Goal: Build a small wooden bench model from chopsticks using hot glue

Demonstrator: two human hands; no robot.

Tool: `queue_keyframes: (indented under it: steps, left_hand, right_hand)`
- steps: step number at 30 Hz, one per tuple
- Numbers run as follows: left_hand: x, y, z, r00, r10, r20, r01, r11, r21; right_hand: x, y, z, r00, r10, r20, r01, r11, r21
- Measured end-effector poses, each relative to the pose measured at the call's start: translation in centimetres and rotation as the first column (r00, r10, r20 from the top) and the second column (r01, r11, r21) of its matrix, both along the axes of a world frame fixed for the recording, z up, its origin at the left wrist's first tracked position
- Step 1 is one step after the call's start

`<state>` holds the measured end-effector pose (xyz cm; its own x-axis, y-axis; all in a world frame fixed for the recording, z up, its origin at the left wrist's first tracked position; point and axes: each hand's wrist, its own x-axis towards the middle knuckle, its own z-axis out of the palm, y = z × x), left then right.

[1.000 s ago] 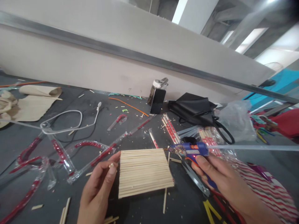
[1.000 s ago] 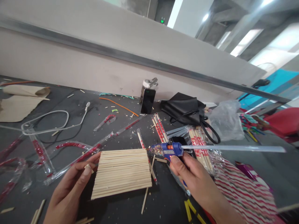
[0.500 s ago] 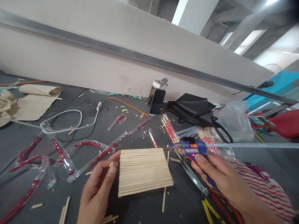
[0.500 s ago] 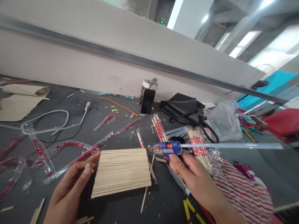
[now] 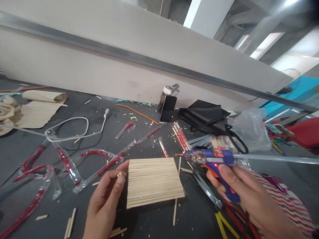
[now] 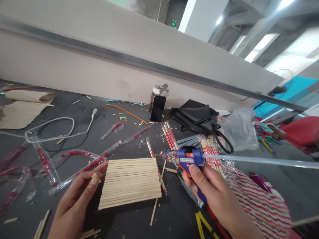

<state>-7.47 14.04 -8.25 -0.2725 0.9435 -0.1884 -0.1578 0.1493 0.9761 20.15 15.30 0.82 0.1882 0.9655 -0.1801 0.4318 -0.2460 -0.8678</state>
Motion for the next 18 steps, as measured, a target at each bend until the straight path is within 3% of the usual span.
queue_keyframes:
  steps: [5,8,11,13,15,18]
  left_hand:
    - [0.0,0.0,-0.2,1.0,-0.006,0.021,0.006,1.0,0.031]
    - [0.0,0.0,-0.4,0.999,-0.008,0.031,0.007,0.998,0.06]
    - [0.0,0.0,-0.5,1.0,0.009,-0.01,-0.008,0.993,0.115]
    - [0.0,-0.2,-0.4,0.999,0.034,-0.032,-0.027,0.983,0.18]
    - [-0.3,-0.5,0.0,0.997,0.077,-0.008,-0.072,0.96,0.27]
    - [-1.6,-1.1,1.1,0.991,0.124,-0.04,-0.102,0.929,0.355]
  right_hand:
    - [0.7,-1.4,-0.5,0.982,0.049,-0.181,-0.017,0.985,0.174]
    - [1.1,-2.1,-0.8,0.986,0.022,-0.166,0.031,0.95,0.311]
    - [1.7,-2.4,-1.4,0.995,-0.065,0.081,0.031,0.93,0.367]
    - [2.3,-2.4,-2.5,0.938,-0.123,0.324,-0.014,0.921,0.39]
    - [3.1,-2.5,-4.3,0.848,-0.155,0.508,-0.058,0.924,0.379]
    - [4.4,-2.8,-8.0,0.77,-0.078,0.633,-0.185,0.923,0.338]
